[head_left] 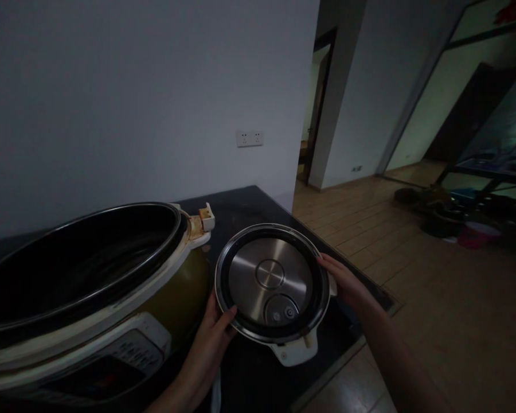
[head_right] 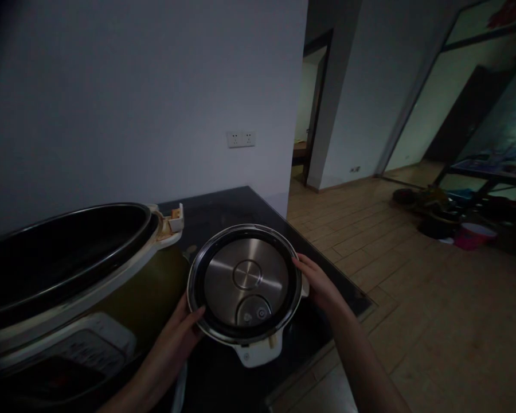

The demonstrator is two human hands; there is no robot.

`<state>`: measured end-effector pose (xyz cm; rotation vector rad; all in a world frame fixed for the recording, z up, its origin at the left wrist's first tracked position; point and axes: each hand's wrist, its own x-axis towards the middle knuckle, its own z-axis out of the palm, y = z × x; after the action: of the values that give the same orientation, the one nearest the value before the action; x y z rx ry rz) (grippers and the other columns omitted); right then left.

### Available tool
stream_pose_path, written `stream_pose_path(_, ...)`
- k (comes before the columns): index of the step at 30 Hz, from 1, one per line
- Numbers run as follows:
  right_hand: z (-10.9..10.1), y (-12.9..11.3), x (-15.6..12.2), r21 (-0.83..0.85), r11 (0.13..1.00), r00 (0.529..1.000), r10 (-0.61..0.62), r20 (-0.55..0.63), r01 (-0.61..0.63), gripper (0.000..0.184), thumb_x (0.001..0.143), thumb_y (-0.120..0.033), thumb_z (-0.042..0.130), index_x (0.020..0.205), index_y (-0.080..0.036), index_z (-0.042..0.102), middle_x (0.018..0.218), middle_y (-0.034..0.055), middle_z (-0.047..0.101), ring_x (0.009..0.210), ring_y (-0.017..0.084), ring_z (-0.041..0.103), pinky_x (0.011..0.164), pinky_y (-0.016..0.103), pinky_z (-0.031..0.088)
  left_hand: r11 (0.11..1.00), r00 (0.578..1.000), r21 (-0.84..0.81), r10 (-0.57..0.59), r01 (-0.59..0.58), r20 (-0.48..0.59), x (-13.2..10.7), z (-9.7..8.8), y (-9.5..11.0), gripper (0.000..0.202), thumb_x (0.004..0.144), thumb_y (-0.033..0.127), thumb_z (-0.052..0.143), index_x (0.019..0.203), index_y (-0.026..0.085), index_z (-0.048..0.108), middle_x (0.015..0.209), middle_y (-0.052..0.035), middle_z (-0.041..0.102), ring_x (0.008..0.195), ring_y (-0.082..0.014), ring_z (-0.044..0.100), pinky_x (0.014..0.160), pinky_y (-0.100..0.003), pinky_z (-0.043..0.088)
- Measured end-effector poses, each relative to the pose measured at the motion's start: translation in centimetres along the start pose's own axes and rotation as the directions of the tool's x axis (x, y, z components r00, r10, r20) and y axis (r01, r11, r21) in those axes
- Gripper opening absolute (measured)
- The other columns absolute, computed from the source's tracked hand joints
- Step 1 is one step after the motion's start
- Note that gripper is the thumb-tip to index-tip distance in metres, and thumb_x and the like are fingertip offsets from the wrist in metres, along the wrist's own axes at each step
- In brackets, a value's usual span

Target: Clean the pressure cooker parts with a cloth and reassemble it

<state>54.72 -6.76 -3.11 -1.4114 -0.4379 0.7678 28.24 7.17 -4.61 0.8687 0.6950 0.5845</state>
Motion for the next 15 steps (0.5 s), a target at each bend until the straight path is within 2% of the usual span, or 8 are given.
stream_pose_path(3,0.2,0.0,0.1,0.067,0.996,0.998,0.052,0.036,-0.054,0.036,0.071,-0.042,0.076,0.101,-0.024,0.072,0.096,0.0040,0.076,0.078,0.021,0.072,0.066,0.029,0.057,0.985,0.988,-0.072,-0.154,0.155,0.012,-0.6,0.5,-0.1,0.066,0.081,0.013,0.066,0.139,0.031,0.039,0.136,-0.0077,0.056,0.116,-0.0255,0.059,0.100,-0.052,0.046)
stream_pose_path(7,0.6,0.5,-0.3,0.152,0.987,0.998,0.054,-0.019,-0.050,0.034,0.067,-0.036,0.079,0.099,-0.024,0.073,0.097,0.0024,0.077,0.082,0.021,0.072,0.066,0.027,0.056,0.963,0.975,-0.163,-0.204,0.215,0.085,-1.0,0.3,0.1,0.069,0.080,0.008,0.065,0.137,0.035,0.038,0.114,-0.0035,0.067,0.092,-0.0193,0.068,0.092,-0.050,0.052)
stream_pose_path(12,0.9,0.9,-1.7,0.191,0.982,0.995,0.022,-0.098,-0.003,0.039,0.065,-0.037,0.080,0.101,-0.025,0.073,0.101,0.0037,0.076,0.090,0.025,0.072,0.075,0.033,0.058,0.957,0.971,-0.169,-0.223,0.235,0.090,-0.9,0.1,0.4,0.077,0.073,0.005,0.068,0.137,0.036,0.038,0.105,-0.0004,0.069,0.084,-0.0176,0.069,0.088,-0.046,0.053)
stream_pose_path(15,0.8,0.2,-2.5,0.189,0.982,0.992,0.014,-0.128,0.011,0.040,0.063,-0.039,0.081,0.101,-0.026,0.073,0.103,0.0036,0.076,0.093,0.027,0.072,0.076,0.035,0.058,0.971,0.978,-0.136,-0.186,0.198,0.091,-1.3,0.6,0.9,0.080,0.071,0.005,0.069,0.138,0.036,0.039,0.114,-0.0007,0.068,0.091,-0.0171,0.068,0.087,-0.038,0.053)
